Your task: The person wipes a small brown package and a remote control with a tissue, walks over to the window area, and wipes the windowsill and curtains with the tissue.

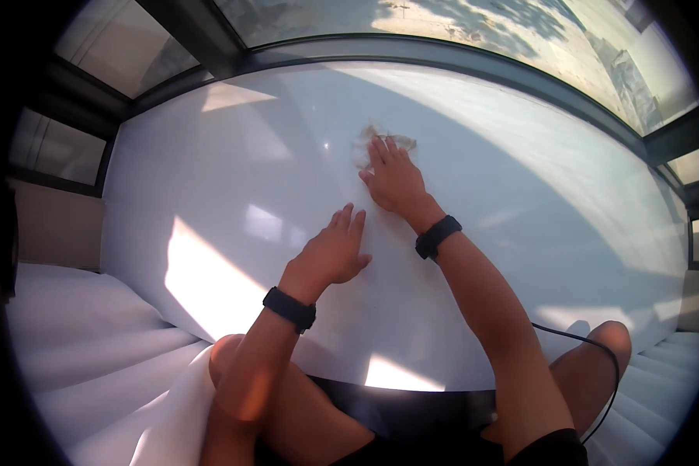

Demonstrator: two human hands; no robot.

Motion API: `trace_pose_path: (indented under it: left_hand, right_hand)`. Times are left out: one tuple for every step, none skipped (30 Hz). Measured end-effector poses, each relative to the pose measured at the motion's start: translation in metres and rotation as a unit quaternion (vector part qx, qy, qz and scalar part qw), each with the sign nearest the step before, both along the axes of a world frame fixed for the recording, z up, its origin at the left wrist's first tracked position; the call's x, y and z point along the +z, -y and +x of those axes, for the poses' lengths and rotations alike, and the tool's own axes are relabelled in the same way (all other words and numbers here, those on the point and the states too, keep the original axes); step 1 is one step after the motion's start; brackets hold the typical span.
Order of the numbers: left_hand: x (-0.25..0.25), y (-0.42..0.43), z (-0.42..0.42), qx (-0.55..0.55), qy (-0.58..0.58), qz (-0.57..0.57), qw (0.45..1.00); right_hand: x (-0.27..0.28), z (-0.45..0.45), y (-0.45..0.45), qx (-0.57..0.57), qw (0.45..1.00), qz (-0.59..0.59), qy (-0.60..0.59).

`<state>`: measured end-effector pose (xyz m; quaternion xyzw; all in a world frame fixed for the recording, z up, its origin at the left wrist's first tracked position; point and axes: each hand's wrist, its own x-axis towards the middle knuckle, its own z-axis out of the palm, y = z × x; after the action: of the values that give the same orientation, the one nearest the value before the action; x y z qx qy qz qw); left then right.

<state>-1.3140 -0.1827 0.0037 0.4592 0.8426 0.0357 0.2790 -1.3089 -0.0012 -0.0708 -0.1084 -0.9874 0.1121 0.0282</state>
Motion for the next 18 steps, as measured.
trace_pose_path:
  left_hand:
    - [-0.004,-0.001,0.000,0.001,0.002,-0.002,1.000]
    - [-0.008,-0.002,-0.001,-0.005,0.007,-0.014,1.000]
    - [-0.012,-0.004,-0.003,-0.007,0.009,-0.026,1.000]
    - [-0.013,-0.002,-0.004,-0.009,0.012,-0.039,0.999]
    - [-0.014,-0.002,-0.006,-0.009,0.012,-0.042,0.999]
    - [-0.014,-0.002,-0.006,-0.011,0.013,-0.045,0.999]
    - [-0.014,-0.002,-0.004,-0.012,0.017,-0.049,0.999]
    - [-0.015,-0.002,-0.002,-0.010,0.014,-0.047,0.999]
    - [-0.015,-0.002,-0.001,-0.008,0.010,-0.045,0.999]
    - [-0.016,-0.002,0.000,-0.005,0.004,-0.040,0.999]
    - [-0.017,-0.001,-0.001,-0.004,-0.005,-0.041,0.999]
    - [-0.018,-0.002,0.001,0.000,-0.011,-0.043,0.999]
    - [-0.018,-0.003,0.003,0.003,-0.019,-0.044,0.999]
    - [-0.020,-0.005,0.004,0.004,-0.024,-0.042,0.999]
    - [-0.022,-0.005,0.005,0.004,-0.032,-0.042,0.999]
    - [-0.025,-0.004,0.007,0.003,-0.039,-0.044,0.998]
    - [-0.026,-0.004,0.009,0.007,-0.041,-0.046,0.998]
    - [-0.028,-0.004,0.009,0.008,-0.048,-0.047,0.998]
  right_hand:
    - [-0.002,-0.012,-0.005,-0.002,1.000,0.004,0.003]
    - [-0.001,-0.024,-0.012,-0.006,1.000,0.009,0.003]
    - [-0.002,-0.041,-0.021,-0.016,1.000,0.009,-0.004]
    - [-0.002,-0.056,-0.026,-0.024,1.000,0.007,-0.009]
    - [-0.005,-0.067,-0.030,-0.031,0.999,0.005,-0.015]
    - [-0.002,-0.070,-0.027,-0.036,0.999,0.004,-0.017]
    - [-0.001,-0.069,-0.026,-0.041,0.999,0.003,-0.015]
    - [0.001,-0.067,-0.025,-0.045,0.999,0.004,-0.012]
    - [0.002,-0.059,-0.022,-0.032,0.999,0.010,0.008]
    - [0.003,-0.047,-0.013,-0.019,0.999,0.017,0.025]
    - [0.004,-0.036,-0.003,-0.006,0.999,0.024,0.043]
    - [0.003,-0.024,0.006,0.001,0.999,0.021,0.035]
    - [0.001,-0.011,0.012,0.008,1.000,0.017,0.025]
    - [0.001,-0.006,0.014,0.015,1.000,0.013,0.015]
    - [0.001,-0.013,0.010,0.016,1.000,0.016,0.019]
    - [0.001,-0.028,0.002,0.017,0.999,0.017,0.023]
    - [0.002,-0.043,-0.005,0.018,0.999,0.017,0.029]
    - [0.003,-0.063,-0.010,0.010,0.999,0.012,0.044]
